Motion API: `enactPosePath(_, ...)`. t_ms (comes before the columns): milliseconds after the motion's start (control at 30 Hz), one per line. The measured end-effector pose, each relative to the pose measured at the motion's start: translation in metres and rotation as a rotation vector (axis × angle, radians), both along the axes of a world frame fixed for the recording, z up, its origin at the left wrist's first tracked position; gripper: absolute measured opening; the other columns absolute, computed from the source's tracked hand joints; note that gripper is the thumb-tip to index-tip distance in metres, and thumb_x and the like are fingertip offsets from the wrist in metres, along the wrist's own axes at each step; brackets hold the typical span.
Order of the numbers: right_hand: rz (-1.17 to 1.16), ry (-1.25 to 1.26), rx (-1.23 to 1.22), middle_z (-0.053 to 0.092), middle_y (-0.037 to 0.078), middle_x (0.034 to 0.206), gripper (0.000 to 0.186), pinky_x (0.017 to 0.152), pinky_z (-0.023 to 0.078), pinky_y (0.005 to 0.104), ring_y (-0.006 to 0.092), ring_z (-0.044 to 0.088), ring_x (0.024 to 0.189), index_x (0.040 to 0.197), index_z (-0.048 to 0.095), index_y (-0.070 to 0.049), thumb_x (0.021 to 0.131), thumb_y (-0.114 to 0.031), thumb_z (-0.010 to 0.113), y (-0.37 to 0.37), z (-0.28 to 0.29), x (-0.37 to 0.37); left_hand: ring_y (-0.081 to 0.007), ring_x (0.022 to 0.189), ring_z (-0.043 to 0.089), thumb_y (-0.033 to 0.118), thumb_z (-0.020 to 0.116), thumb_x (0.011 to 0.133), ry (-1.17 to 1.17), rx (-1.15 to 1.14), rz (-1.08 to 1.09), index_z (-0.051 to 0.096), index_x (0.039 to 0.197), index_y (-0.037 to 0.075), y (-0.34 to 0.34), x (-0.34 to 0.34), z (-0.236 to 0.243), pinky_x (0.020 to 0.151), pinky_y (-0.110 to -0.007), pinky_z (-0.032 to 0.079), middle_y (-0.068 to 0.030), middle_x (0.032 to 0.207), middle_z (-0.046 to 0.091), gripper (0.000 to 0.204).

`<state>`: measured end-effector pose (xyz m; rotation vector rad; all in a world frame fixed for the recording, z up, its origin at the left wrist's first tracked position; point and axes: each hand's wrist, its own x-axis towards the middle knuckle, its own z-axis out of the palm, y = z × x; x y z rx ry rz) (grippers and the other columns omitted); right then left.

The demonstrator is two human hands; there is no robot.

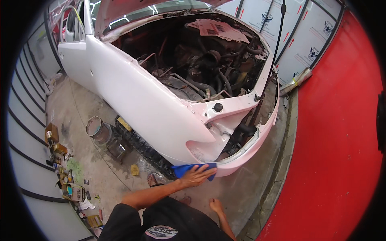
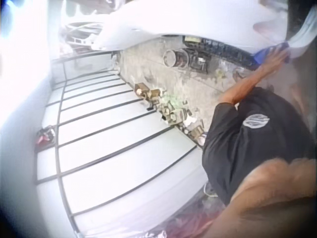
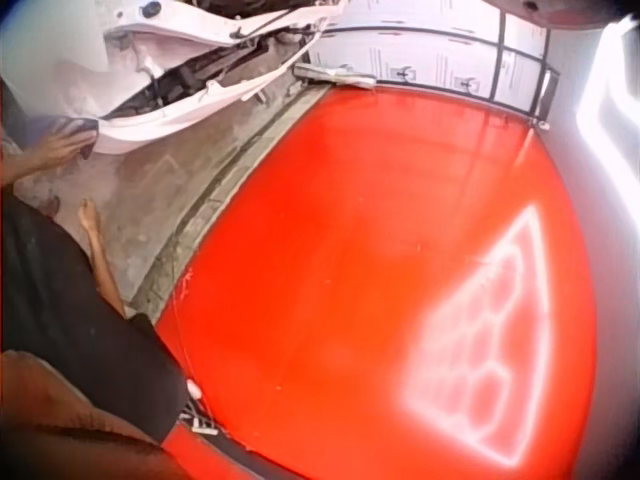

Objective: The person sands the car fender with a sanding block and wipes down the surface with a cloth.

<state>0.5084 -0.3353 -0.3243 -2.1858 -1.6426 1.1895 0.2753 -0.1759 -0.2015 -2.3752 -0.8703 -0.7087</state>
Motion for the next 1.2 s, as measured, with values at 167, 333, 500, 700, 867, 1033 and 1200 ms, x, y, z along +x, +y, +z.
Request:
enactPosePath(167, -0.161, 0.279, -0.034, 0.073, 0.012, 0.094, 0.033, 0.072, 0.055, 0.0345, 0.0195, 0.069, 0.078, 0.121, 0.067, 0.0, 0.106, -0.023, 0.049, 0.021, -0.043, -0.005, -0.0194, 0.159, 0.022, 0.029, 0.058, 0.097, 0.129, -0.194, -0.104, 0.047, 0.157, 0.019, -0.002, 0.023, -0.007, 0.128, -0.052, 0.001, 0.005, 0.167, 0.037, 0.062)
enactPosePath(333, -0.178, 0.415, -0.115, 0.073, 0.009, 0.093, 0.032, 0.066, 0.055, 0.0311, 0.0163, 0.067, 0.073, 0.122, 0.066, -0.001, 0.108, -0.021, 0.046, 0.008, -0.063, -0.009, -0.0319, 0.158, 0.021, 0.054, 0.066, 0.092, -0.275, -0.144, 0.126, 0.053, 0.152, 0.027, 0.03, -0.083, -0.011, 0.125, -0.059, -0.005, -0.0009, 0.166, 0.039, 0.067)
enactPosePath(500, -0.22, 0.376, -0.31, 0.074, 0.011, 0.094, 0.035, 0.064, 0.056, 0.0306, 0.0165, 0.066, 0.07, 0.125, 0.066, -0.002, 0.108, -0.026, 0.048, -0.029, -0.079, 0.02, -0.0447, 0.158, 0.014, 0.032, 0.051, 0.102, -0.878, -0.091, 0.545, 0.028, 0.163, 0.004, 0.114, -0.14, 0.18, 0.125, -0.06, 0.009, -0.0198, 0.171, 0.023, 0.071)
enactPosePath(700, -0.252, 0.371, -0.339, 0.075, 0.013, 0.093, 0.038, 0.065, 0.058, 0.0327, 0.0185, 0.069, 0.068, 0.127, 0.065, 0.001, 0.107, -0.026, 0.045, -0.009, -0.046, 0.001, -0.0478, 0.157, 0.016, 0.041, 0.061, 0.095, -0.852, -0.113, 0.53, 0.031, 0.163, 0.006, 0.094, -0.108, 0.161, 0.123, -0.065, 0.011, -0.0209, 0.17, 0.024, 0.082)
enactPosePath(867, -0.203, 0.426, -0.337, 0.074, 0.014, 0.087, 0.035, 0.059, 0.057, 0.0333, 0.0202, 0.068, 0.064, 0.119, 0.066, 0.001, 0.106, -0.025, 0.046, 0.025, -0.04, -0.021, -0.0388, 0.158, 0.022, 0.047, 0.063, 0.095, -0.626, -0.137, 0.376, 0.052, 0.153, 0.015, 0.043, -0.047, 0.094, 0.126, -0.059, 0.005, -0.0073, 0.167, 0.037, 0.067)
enactPosePath(1033, -0.31, 0.567, -0.29, 0.072, 0.015, 0.085, 0.038, 0.056, 0.056, 0.0332, 0.0221, 0.068, 0.062, 0.11, 0.066, 0.001, 0.108, -0.031, 0.046, 0.02, -0.135, 0.016, -0.0413, 0.158, 0.018, 0.042, 0.057, 0.099, -0.789, -0.191, 0.368, 0.037, 0.161, 0.01, 0.101, -0.073, 0.2, 0.125, -0.061, 0.01, -0.0132, 0.169, 0.031, 0.072)
enactPosePath(1200, -0.165, 0.488, -0.383, 0.072, 0.016, 0.09, 0.044, 0.057, 0.057, 0.0357, 0.0241, 0.069, 0.066, 0.117, 0.062, 0.0, 0.107, -0.039, 0.043, 0.075, -0.073, -0.059, -0.0366, 0.159, 0.017, 0.042, 0.05, 0.104, -0.931, -0.087, 0.55, 0.034, 0.163, 0.013, 0.159, -0.177, 0.237, 0.126, -0.059, 0.011, -0.0108, 0.17, 0.029, 0.067)
